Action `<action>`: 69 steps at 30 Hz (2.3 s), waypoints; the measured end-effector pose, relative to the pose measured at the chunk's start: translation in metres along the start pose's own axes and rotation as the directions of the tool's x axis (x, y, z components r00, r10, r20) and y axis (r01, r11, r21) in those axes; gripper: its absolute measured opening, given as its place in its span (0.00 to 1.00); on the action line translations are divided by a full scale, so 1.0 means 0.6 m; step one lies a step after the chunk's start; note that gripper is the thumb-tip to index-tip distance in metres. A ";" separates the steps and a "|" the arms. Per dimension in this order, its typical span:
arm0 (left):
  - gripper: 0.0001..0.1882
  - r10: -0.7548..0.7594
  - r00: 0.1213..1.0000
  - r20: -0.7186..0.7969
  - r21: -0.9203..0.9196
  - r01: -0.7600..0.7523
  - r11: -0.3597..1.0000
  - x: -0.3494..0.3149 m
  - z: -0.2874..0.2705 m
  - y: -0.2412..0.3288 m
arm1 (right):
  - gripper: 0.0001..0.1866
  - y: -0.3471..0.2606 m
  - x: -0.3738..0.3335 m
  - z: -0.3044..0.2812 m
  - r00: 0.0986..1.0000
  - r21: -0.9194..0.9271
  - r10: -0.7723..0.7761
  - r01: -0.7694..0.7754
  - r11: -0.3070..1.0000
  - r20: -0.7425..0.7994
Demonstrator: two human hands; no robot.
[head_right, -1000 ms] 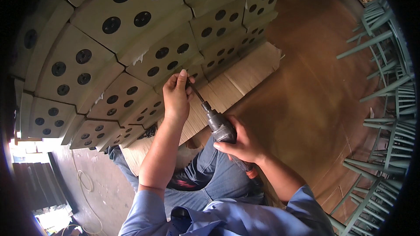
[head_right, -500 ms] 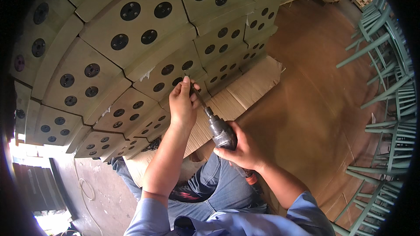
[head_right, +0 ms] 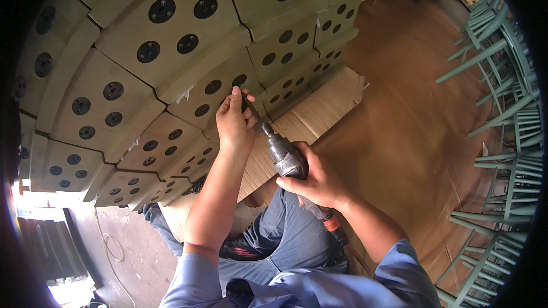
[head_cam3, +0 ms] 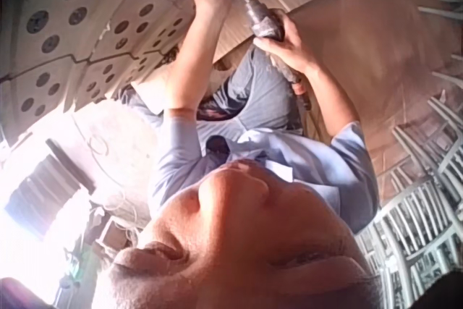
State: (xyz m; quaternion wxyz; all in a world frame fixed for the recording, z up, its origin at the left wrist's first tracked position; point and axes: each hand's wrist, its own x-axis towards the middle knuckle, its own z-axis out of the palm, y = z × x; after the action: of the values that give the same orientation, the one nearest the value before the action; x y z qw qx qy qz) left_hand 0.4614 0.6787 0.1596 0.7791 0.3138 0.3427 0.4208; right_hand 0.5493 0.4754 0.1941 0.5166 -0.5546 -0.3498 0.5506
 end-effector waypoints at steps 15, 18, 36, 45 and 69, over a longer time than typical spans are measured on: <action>0.16 0.011 1.000 -0.026 -0.009 -0.011 1.000 -0.002 0.004 0.000 | 0.28 -0.026 -0.004 0.000 0.996 0.053 0.079 -0.081 0.995 0.030; 0.16 0.027 0.999 -0.031 -0.008 -0.027 1.000 -0.005 0.003 -0.004 | 0.27 -0.033 -0.004 -0.002 0.994 0.085 0.100 -0.103 0.991 0.043; 0.16 -0.108 0.991 -0.078 -0.120 0.099 0.988 -0.069 -0.068 -0.037 | 0.26 -0.049 0.029 0.002 0.993 0.025 0.114 -0.114 0.993 0.006; 0.10 -0.129 0.990 -0.055 -0.175 0.118 0.978 -0.081 -0.086 -0.042 | 0.25 -0.051 0.041 0.003 0.995 -0.007 0.100 -0.100 0.995 -0.003; 0.13 -0.102 0.992 0.071 -0.119 0.110 0.987 -0.052 -0.053 -0.008 | 0.36 0.075 -0.036 -0.022 0.977 -0.240 -0.211 0.200 0.950 -0.019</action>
State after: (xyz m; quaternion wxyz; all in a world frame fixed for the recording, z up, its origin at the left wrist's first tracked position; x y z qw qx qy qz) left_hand 0.4254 0.6558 0.1462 0.8289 0.2599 0.3071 0.3888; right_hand 0.5506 0.4423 0.1546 0.5088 -0.5850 -0.4573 0.4355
